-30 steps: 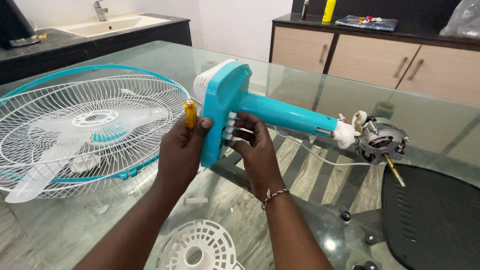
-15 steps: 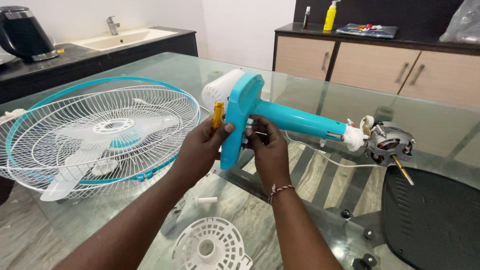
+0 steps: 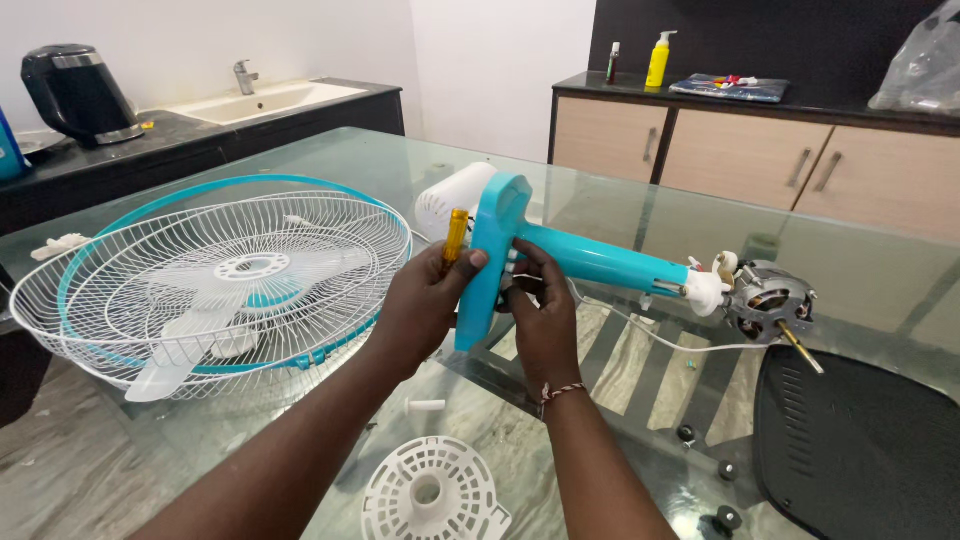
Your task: The person repairs a disassembled electric fan by using a screwdriver to adjust internal wiring and components inside the fan's control housing. The person then reattaches the rear motor cover to the fan assembly.
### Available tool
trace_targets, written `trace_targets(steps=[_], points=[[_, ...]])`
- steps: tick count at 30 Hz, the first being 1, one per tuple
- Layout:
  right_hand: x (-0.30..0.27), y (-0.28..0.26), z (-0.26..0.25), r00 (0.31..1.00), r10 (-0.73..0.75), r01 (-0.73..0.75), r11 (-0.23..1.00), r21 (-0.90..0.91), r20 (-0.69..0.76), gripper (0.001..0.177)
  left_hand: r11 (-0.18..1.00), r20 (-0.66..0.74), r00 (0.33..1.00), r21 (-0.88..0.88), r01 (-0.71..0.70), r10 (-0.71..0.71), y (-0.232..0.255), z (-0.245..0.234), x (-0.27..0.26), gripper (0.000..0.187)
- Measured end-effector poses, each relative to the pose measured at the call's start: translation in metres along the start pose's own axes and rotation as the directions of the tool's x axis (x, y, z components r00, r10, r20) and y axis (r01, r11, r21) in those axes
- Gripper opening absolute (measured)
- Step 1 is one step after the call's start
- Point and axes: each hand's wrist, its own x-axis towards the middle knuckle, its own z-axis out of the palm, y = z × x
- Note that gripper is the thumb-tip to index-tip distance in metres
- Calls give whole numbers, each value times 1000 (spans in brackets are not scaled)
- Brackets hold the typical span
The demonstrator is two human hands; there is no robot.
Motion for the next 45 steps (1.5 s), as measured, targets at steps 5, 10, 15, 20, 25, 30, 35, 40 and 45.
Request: trace_targets(steps=[5,10,15,20,25,30,35,40,45], points=[[-1,7,-4,999,13,-12,999,-43,33,48,995,41,999,-101,15,-10,-24,-3,-2,42],[1,19,-4,999,33,-33,999,3,31,47,996,80,997,-90,-12,19,-40,-8,-4,43],[1,17,-10,990,113,-125,976,176,80,33,991,144,990,-131,9,10,-44,-16,-4,43],[1,10,-16,988,113,-126,984,127,107,27,990,132,987,-121,-77,93,-44,-19,-7,41],[2,12,-17,991,89,-103,985,141,104,25,1000,-40,999,10,10,-10,-48,-20,-20,39],[-1,12,-20,978,124,-163,954,250,165,20,977,-197,980,212,11,31,-55,-35,-30,38],[0,8,-22,965,170,-221,936,273,200,18,978,-170,974,165,-124,152,-70,-46,-26,31],[0,6,-27,939,211,-295,901,318,273,20,935,-202,917,166,-313,343,-79,-51,-24,30],[-1,-2,-34,916,220,-304,926,223,336,22,862,-274,837,337,-378,474,-78,-50,-42,32]])
